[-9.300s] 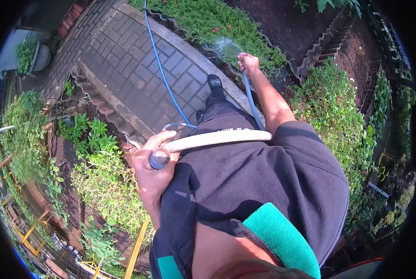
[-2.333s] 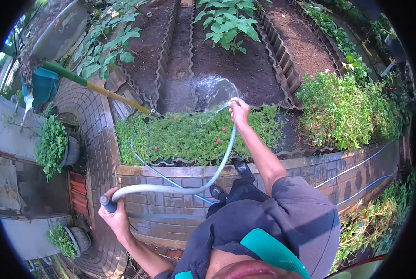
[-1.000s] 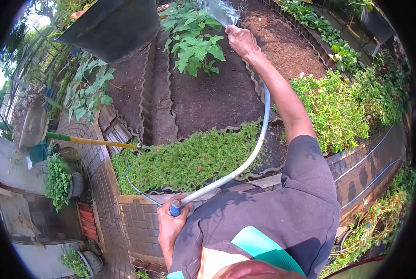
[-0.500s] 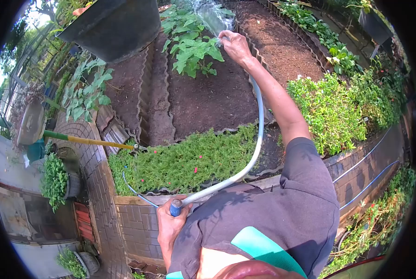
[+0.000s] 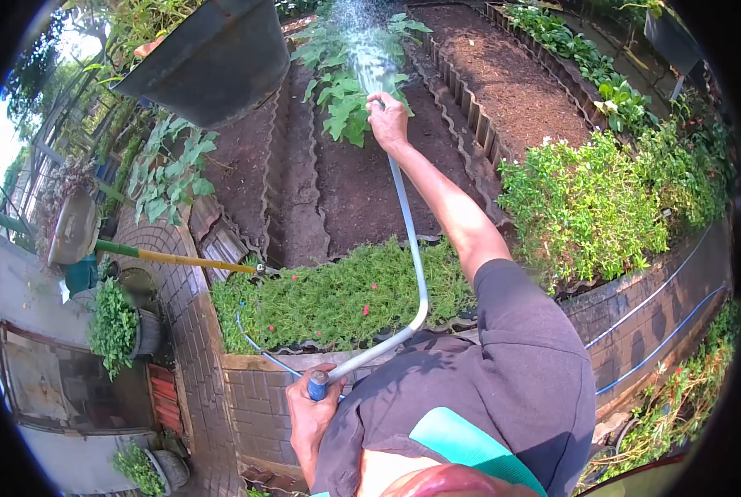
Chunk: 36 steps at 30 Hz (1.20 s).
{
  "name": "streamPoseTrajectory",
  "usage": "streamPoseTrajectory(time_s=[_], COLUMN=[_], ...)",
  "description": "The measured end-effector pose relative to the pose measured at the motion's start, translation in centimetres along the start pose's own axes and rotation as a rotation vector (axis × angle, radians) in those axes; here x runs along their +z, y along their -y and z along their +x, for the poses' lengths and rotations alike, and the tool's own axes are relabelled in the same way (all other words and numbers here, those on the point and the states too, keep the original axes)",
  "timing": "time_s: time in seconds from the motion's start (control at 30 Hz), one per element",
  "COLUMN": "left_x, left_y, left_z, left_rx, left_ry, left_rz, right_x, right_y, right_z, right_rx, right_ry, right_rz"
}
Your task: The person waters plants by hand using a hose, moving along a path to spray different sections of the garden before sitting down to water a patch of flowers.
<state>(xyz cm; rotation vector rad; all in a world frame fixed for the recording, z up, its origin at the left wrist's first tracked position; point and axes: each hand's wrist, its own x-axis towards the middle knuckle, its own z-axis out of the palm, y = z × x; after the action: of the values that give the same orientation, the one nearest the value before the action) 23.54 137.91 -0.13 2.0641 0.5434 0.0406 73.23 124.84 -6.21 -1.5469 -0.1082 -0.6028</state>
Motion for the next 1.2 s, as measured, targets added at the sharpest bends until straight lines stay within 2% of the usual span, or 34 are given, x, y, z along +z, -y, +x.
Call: streamPoseTrajectory(time_s=[0.13,0.3,0.43,0.8,0.83,0.97,1.1,1.2], left_x=[-0.3,-0.3,-0.3,-0.1,-0.1,-0.2,-0.1,0.1], left_y=[-0.2,-0.8,-0.3,0.1,0.2,0.4,0.7,1.1], left_z=[-0.5,-0.7,-0.4,-0.3,-0.3,-0.4,-0.5,-0.5], left_rx=[-0.019,-0.05,-0.057,-0.126,-0.126,-0.145,-0.162,-0.095], left_ry=[-0.034,-0.043,-0.034,-0.012,-0.007,-0.004,-0.014,-0.039], left_rz=[-0.001,-0.022,-0.024,-0.049,-0.036,-0.015,-0.033,-0.028], right_x=[1.1,1.6,1.7,-0.3,-0.7,-1.2,-2.1,-2.9], right_y=[-0.2,-0.7,-2.3,-6.8,-7.5,-9.5,-8.7,-6.5], right_z=[-1.8,-4.6,-7.3,-16.1,-16.6,-18.1,-19.2,-20.8], right_rx=[0.03,-0.035,0.049,0.076,0.177,0.289,0.244,0.158], right_ry=[0.021,0.004,0.034,0.037,0.077,0.026,0.076,0.153], right_rz=[-0.017,-0.044,-0.049,-0.042,-0.056,-0.002,-0.031,-0.113])
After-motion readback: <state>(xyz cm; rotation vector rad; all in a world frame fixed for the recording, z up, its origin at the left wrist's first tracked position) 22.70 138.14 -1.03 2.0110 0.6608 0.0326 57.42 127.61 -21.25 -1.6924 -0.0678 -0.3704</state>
